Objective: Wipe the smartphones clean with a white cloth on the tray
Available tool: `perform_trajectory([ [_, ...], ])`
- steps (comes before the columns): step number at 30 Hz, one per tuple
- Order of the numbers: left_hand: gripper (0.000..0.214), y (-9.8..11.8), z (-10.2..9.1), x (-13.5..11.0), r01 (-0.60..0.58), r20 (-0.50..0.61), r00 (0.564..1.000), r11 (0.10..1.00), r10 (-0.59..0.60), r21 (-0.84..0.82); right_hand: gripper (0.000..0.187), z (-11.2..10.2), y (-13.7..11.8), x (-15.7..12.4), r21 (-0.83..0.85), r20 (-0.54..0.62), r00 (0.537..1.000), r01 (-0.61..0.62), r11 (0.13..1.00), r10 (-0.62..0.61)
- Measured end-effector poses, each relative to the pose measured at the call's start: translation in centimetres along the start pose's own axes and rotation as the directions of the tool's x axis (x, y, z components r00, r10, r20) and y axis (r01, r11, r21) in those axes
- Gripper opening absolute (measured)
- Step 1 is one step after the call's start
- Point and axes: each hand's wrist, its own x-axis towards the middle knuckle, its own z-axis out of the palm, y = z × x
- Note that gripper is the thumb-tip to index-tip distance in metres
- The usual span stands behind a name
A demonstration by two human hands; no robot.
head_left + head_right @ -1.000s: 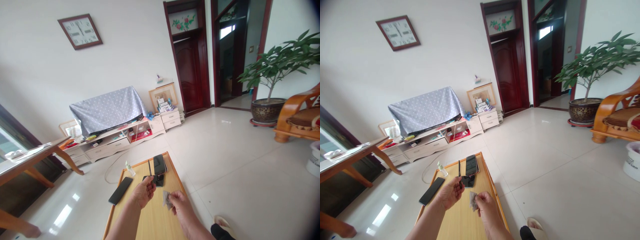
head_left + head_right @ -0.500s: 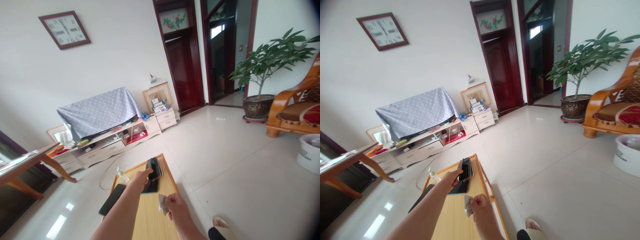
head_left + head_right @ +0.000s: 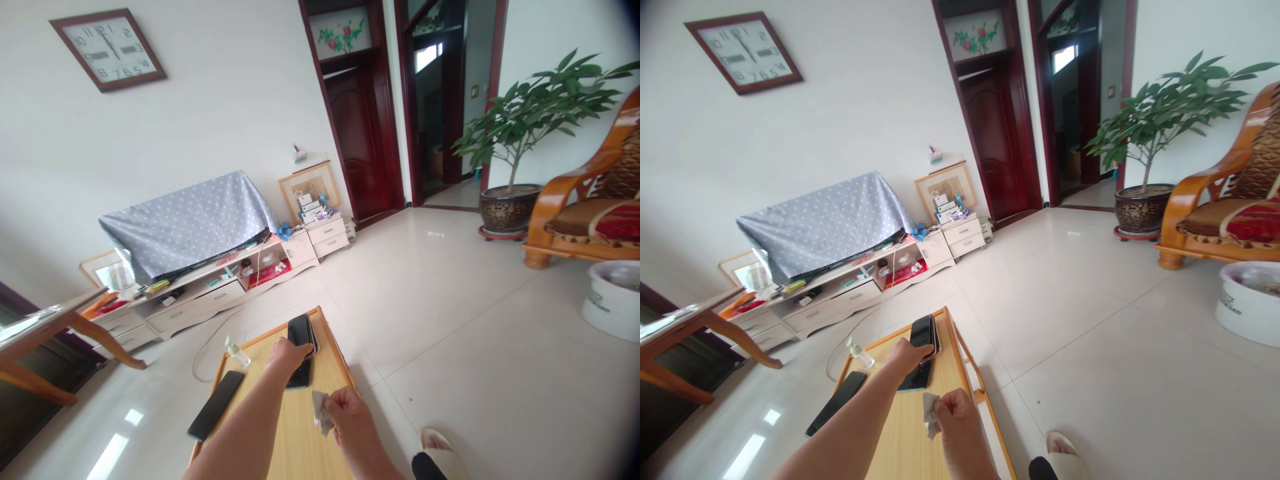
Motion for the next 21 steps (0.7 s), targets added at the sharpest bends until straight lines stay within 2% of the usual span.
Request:
perform_trajectory([
  [4,0.063,0.1,0.4,-0.1,-0.029,-0.001,1.000,0.998,0.029,0.049,0.033,0.1,0.4,0.4,-0.002,-0.028,1.000,0.005,1.000,-0.005],
  [8,0.067,-0.9,-0.3,0.5,-0.042,0.001,0.999,0.993,0.042,0.107,0.031,0.0,0.5,0.2,0.017,-0.026,1.000,-0.017,1.000,0.018],
  [12,0.051,-3.6,-1.7,1.6,-0.092,-0.016,0.995,0.980,0.097,0.174,0.028,-0.2,0.3,-0.2,0.063,-0.026,0.999,-0.029,0.998,0.031],
  [16,0.039,-7.0,-2.4,1.3,-0.173,0.039,0.985,0.955,0.168,0.240,0.030,0.0,0.3,-0.2,0.073,-0.037,0.999,0.003,0.997,-0.001],
  [21,0.064,-9.8,-1.4,-0.5,-0.360,0.187,0.929,0.899,0.321,0.249,0.032,0.3,0.8,0.0,0.076,-0.049,0.999,-0.003,0.997,0.007],
])
